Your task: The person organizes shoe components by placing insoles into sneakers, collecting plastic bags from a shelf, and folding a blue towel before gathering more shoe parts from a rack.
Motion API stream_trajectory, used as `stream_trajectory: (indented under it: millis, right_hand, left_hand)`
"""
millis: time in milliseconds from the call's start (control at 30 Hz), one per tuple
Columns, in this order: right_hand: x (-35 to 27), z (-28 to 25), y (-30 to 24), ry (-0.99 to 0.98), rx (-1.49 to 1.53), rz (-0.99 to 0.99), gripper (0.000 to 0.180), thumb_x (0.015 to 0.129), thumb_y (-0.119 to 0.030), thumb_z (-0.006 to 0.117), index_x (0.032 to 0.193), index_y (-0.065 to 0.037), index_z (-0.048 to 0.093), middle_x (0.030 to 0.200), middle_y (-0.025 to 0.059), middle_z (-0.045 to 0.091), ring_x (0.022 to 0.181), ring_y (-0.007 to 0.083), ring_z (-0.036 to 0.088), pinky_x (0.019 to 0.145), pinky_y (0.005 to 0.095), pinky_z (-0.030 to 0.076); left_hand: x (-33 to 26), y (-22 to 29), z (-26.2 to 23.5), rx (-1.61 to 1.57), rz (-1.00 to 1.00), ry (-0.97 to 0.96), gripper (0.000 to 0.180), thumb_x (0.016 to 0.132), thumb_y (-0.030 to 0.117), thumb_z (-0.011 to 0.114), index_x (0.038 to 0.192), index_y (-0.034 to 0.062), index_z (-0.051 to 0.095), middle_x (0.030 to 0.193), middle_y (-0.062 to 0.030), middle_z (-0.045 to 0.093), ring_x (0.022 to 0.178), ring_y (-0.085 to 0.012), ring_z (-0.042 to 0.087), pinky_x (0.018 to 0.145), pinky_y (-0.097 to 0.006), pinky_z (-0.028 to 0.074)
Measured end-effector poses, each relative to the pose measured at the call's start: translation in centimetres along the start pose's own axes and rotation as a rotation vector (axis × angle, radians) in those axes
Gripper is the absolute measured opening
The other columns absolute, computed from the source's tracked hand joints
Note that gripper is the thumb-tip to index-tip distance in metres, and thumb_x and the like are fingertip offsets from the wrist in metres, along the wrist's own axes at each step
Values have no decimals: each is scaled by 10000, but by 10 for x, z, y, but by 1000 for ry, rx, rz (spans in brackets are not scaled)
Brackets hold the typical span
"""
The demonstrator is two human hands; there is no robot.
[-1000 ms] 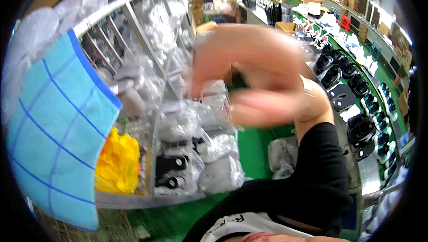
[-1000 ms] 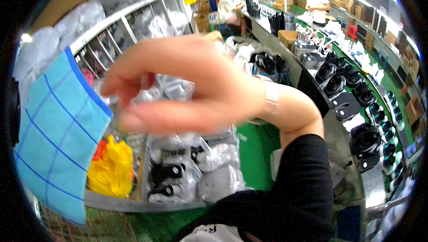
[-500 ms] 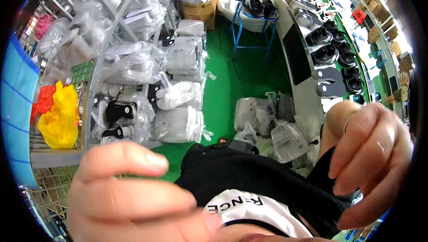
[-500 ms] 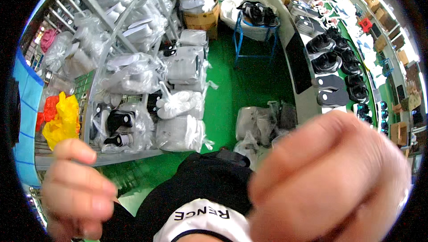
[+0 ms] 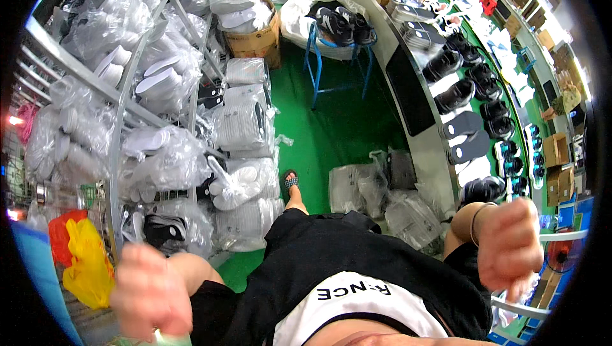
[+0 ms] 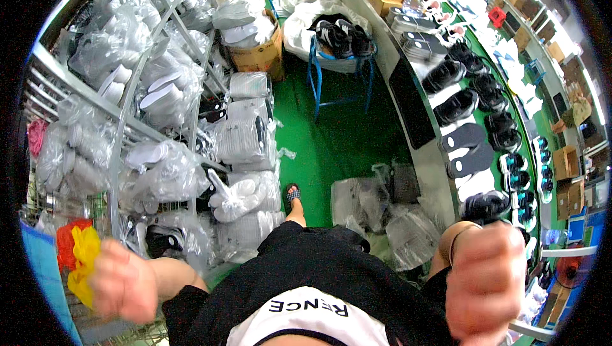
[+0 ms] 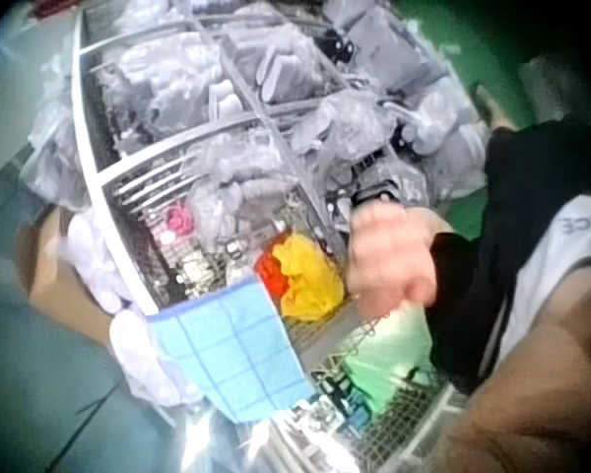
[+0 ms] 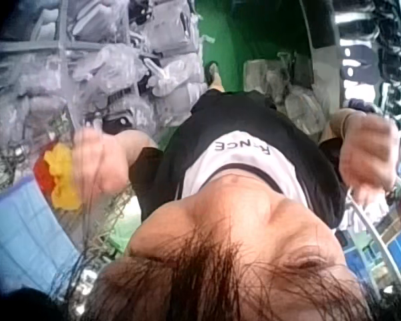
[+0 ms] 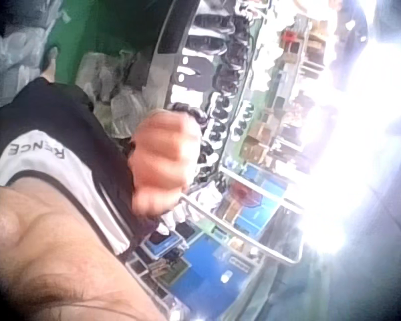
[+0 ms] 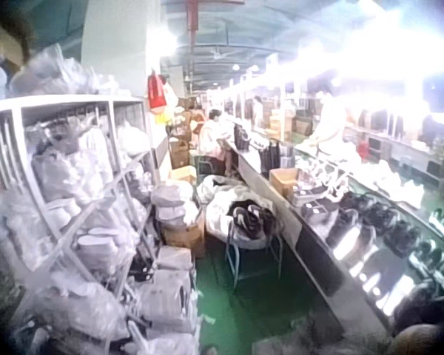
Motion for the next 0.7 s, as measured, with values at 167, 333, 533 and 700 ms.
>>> stream_trajectory:
  millis: [167,333,533,700]
  right_hand:
    - [-5,32,128,-314,15,590,199,690,-11,505,885,-28,543,668,69,525,529,178,500,456,273,412]
    - [-22,95,244,-797,76,705,235,750,-164,497,945,-32,504,767,117,515,706,271,527,605,352,437]
    - [-105,101,318,-1159,253,952,342,772,-277,489,1020,-42,472,826,145,533,785,292,526,657,365,428]
    - [-135,72,393,-1041,290,1192,326,757,-201,517,1034,-35,470,858,162,532,795,305,521,673,347,425]
  left_hand:
    - [-38,-103,-9,277,-760,164,219,728,192,469,794,-17,477,738,-130,486,622,-173,429,556,-270,351]
    - [-43,-181,-35,318,-1058,83,183,754,81,450,888,-33,496,760,-87,497,652,-134,441,609,-250,370]
    - [-30,-294,15,83,-1170,42,176,763,20,458,926,-30,503,746,-74,523,666,-120,488,618,-233,410]
    - [28,-381,85,-152,-1017,-274,314,730,25,485,1042,-3,498,711,-81,553,625,-122,523,571,-221,409]
Point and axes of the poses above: each hand's wrist, its own x-axis towards the middle knuckle, its own z-axis out of the palm, y = z × x, the point moved 1 cm from there along x, towards the middle knuckle
